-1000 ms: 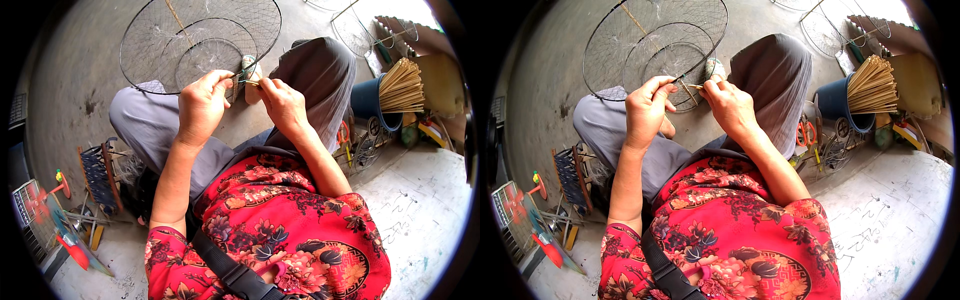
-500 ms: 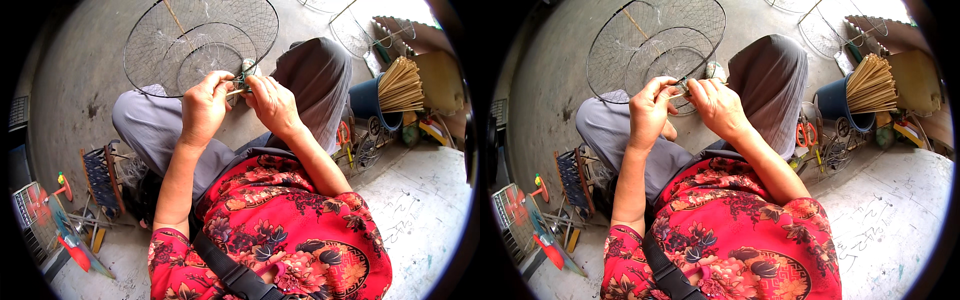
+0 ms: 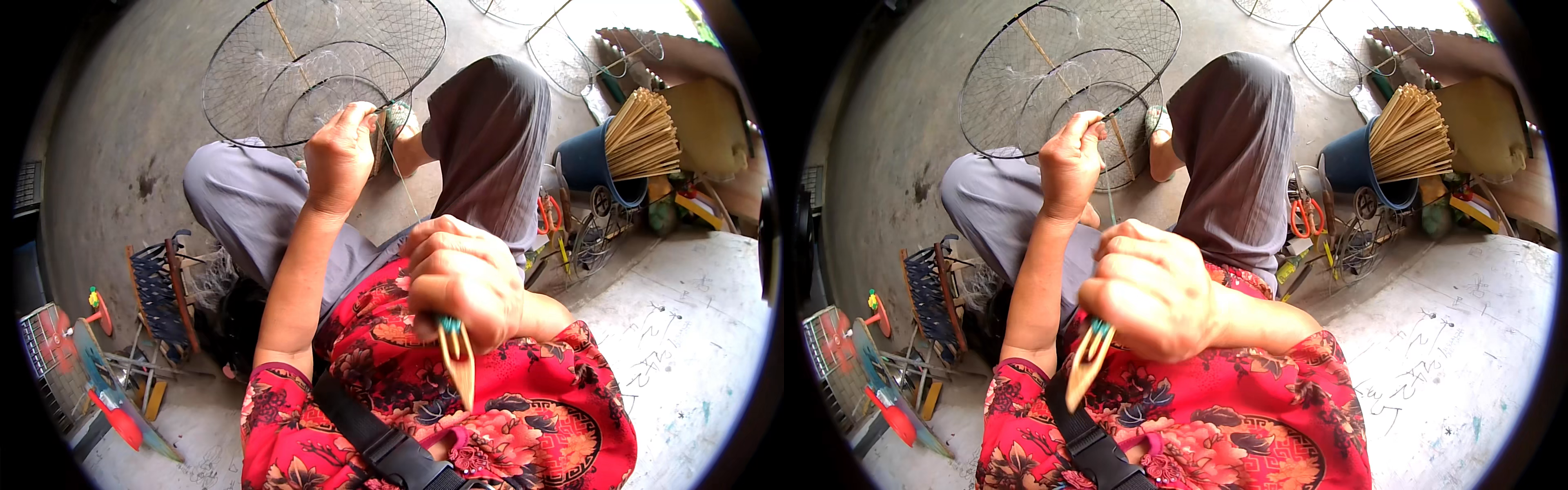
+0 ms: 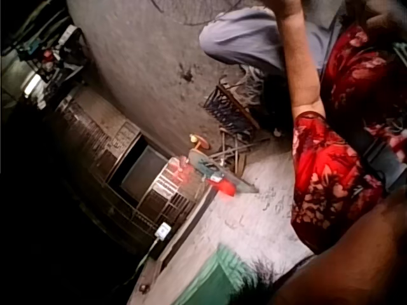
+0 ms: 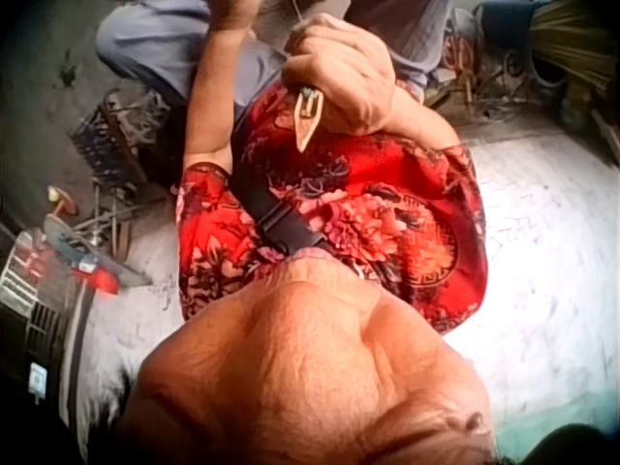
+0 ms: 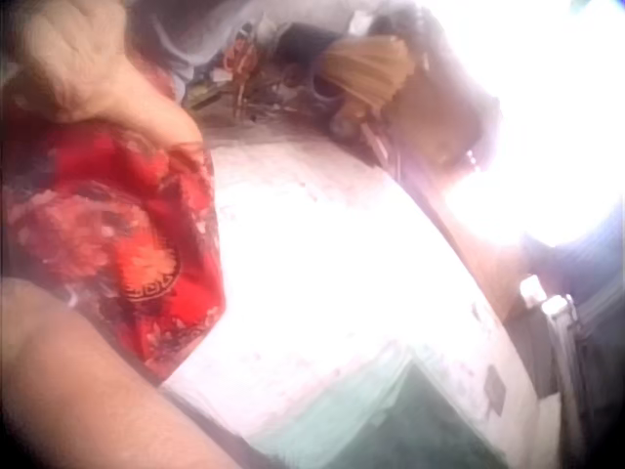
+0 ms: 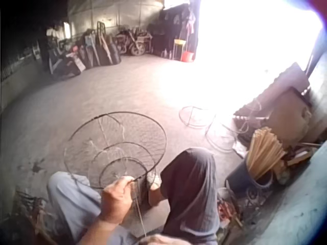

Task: The person is repairing a wire mesh fishing net using a green plastic needle tool and string. They weave the string through the mesh, knotting it to the wire frame, and occasionally using scissors to cut the thread.

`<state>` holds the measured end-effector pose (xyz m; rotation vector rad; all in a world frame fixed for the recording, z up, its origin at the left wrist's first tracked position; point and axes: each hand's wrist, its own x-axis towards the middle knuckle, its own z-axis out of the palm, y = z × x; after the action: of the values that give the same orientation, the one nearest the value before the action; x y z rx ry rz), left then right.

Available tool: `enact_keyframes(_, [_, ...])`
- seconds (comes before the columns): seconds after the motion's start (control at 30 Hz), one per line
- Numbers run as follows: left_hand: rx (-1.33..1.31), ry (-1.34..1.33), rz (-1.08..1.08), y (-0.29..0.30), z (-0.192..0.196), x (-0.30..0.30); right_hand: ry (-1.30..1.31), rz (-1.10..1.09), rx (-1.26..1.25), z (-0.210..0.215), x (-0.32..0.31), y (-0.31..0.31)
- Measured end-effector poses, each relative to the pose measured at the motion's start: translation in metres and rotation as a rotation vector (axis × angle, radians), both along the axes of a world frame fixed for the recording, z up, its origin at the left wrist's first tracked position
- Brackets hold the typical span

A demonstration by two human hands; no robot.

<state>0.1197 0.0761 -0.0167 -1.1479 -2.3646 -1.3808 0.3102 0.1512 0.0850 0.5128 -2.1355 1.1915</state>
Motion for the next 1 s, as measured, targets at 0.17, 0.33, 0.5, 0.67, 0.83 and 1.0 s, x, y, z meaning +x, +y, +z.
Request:
enact_keyframes(0.17, [-0.019, 0.087, 0.019, 0.006, 0.003, 0.007, -0.444, 0.22, -0.539, -0.023, 0.021, -0.002])
enact_keyframes(0.33, [-0.007, 0.028, 0.11, -0.001, 0.006, -0.003, -0.214, -0.36, -0.647, -0.067, 0.039, 0.033])
enact_keyframes(0.5, [-0.04, -0.009, 0.124, -0.013, 0.005, -0.012, -1.308, -0.264, -0.613, -0.07, 0.096, 0.064])
enact_keyframes(0.67, [-0.025, 0.005, 0.114, -0.01, 0.008, -0.002, -1.153, -0.105, -0.978, -0.043, 0.134, 0.124])
enact_keyframes(0.83, [-0.04, -0.027, 0.084, -0.012, 0.012, 0.011, -0.365, -0.665, -1.174, -0.083, 0.083, 0.107])
enact_keyframes(1.0, [-0.011, -0.123, 0.068, -0.017, 0.019, 0.011, -0.692, -0.211, -0.137, -0.108, 0.018, 0.037])
